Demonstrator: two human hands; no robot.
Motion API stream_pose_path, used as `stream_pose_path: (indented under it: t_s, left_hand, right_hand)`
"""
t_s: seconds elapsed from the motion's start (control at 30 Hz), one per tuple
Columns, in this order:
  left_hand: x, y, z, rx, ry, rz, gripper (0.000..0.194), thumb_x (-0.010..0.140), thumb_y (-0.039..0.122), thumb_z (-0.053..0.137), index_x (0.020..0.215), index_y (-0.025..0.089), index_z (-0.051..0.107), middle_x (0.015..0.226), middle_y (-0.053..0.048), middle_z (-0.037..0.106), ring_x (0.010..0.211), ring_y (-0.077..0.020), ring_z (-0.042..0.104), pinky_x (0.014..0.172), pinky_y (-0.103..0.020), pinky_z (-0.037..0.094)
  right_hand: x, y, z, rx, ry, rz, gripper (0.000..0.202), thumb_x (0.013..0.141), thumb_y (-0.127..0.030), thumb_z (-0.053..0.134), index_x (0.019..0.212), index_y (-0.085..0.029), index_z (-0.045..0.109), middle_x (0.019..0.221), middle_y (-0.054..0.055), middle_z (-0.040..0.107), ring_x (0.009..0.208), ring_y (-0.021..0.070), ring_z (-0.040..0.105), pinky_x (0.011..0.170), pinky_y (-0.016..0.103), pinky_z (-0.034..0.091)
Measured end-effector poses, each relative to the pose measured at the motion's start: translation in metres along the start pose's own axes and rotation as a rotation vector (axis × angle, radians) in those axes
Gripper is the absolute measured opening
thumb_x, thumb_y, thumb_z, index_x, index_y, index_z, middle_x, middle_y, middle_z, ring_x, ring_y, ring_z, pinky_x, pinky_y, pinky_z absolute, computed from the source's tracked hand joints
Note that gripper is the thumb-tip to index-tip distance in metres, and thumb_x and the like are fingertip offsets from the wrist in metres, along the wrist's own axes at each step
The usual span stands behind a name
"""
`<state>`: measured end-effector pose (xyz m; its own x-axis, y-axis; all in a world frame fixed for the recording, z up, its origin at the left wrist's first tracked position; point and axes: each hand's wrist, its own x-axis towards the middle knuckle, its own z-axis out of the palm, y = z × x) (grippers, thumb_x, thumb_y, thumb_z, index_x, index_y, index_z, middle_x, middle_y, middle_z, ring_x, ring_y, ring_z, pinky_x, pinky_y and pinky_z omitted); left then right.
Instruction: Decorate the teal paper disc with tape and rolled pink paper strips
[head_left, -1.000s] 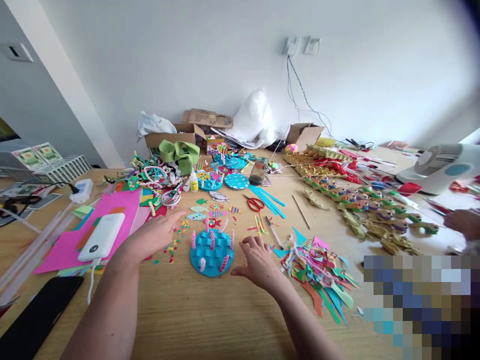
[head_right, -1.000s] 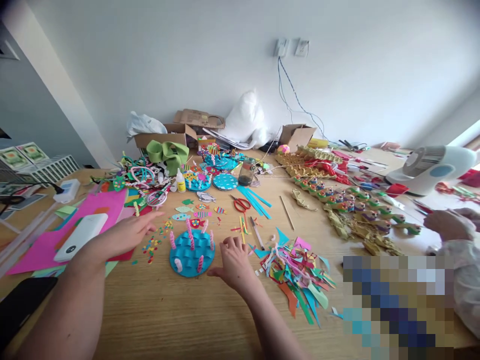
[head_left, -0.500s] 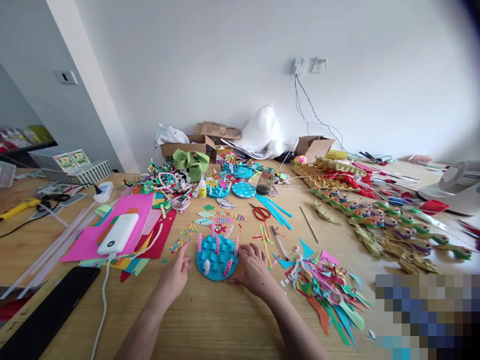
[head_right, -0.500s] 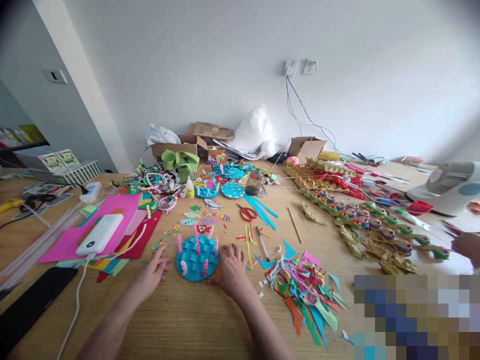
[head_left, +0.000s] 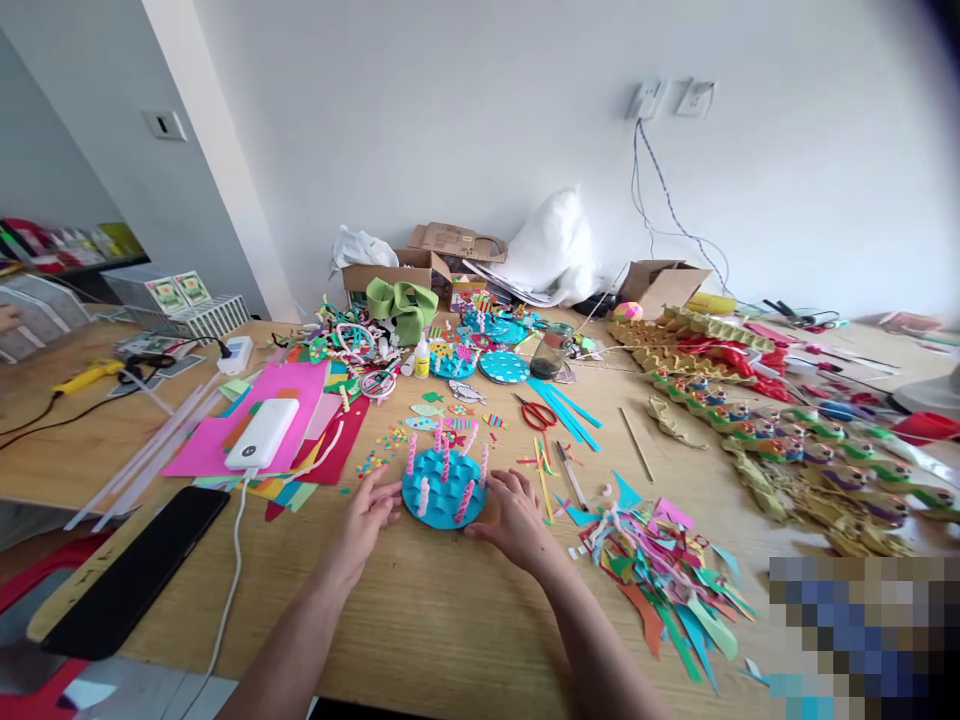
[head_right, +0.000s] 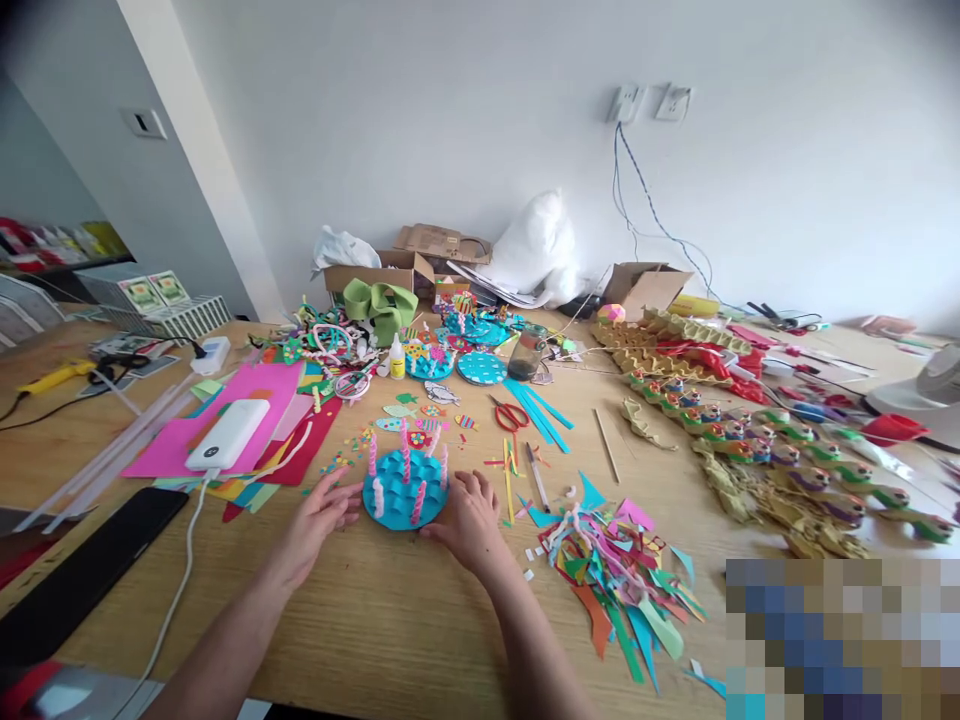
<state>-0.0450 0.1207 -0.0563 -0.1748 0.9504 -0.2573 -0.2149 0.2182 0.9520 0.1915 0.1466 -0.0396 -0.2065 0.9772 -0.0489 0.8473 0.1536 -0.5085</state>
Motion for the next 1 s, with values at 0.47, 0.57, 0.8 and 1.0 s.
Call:
stream_pose_path:
  t_s: [0.47,0.57,0.8,1.0]
  left_hand:
    - [0.004,0.014,0.038,-0.107,-0.087,0.057,0.067,0.067,0.031,0.071,0.127,0.014,0.048,0.123,-0.017,0.062,0.094,-0.0237,0.066,0.082,-0.037,0.053]
    - [0.004,0.018,0.05,-0.085,-0.11,0.066,0.063,0.067,0.031,0.071,0.125,0.015,0.05,0.126,-0.017,0.059,0.093,-0.0235,0.066,0.081,-0.038,0.053]
    - [0.021,0.03,0.069,-0.078,-0.165,0.058,0.069,0.067,0.031,0.07,0.129,0.015,0.045,0.127,-0.018,0.058,0.096,-0.024,0.065,0.08,-0.037,0.053]
    - [0.031,0.015,0.069,-0.038,-0.189,0.023,0.07,0.069,0.035,0.069,0.13,0.014,0.041,0.124,-0.019,0.059,0.09,-0.0233,0.066,0.079,-0.037,0.053]
  right_hand:
    - [0.015,0.022,-0.022,1.129,0.115,0.193,0.059,0.065,-0.047,0.07,0.112,-0.014,0.053,0.068,0.002,0.067,0.065,0.0186,0.066,0.061,0.032,0.053]
    - [0.02,0.028,-0.027,1.254,0.125,0.234,0.06,0.061,-0.041,0.075,0.11,-0.015,0.052,0.064,-0.001,0.066,0.059,0.0162,0.065,0.059,0.03,0.054]
    - [0.051,0.056,-0.047,1.406,0.168,0.289,0.045,0.063,-0.02,0.074,0.104,-0.016,0.056,0.067,0.0,0.069,0.055,0.0147,0.066,0.057,0.028,0.056]
    - [0.106,0.083,-0.072,1.34,0.298,0.396,0.029,0.071,-0.006,0.064,0.097,-0.015,0.058,0.056,-0.002,0.064,0.047,0.0119,0.062,0.05,0.024,0.054]
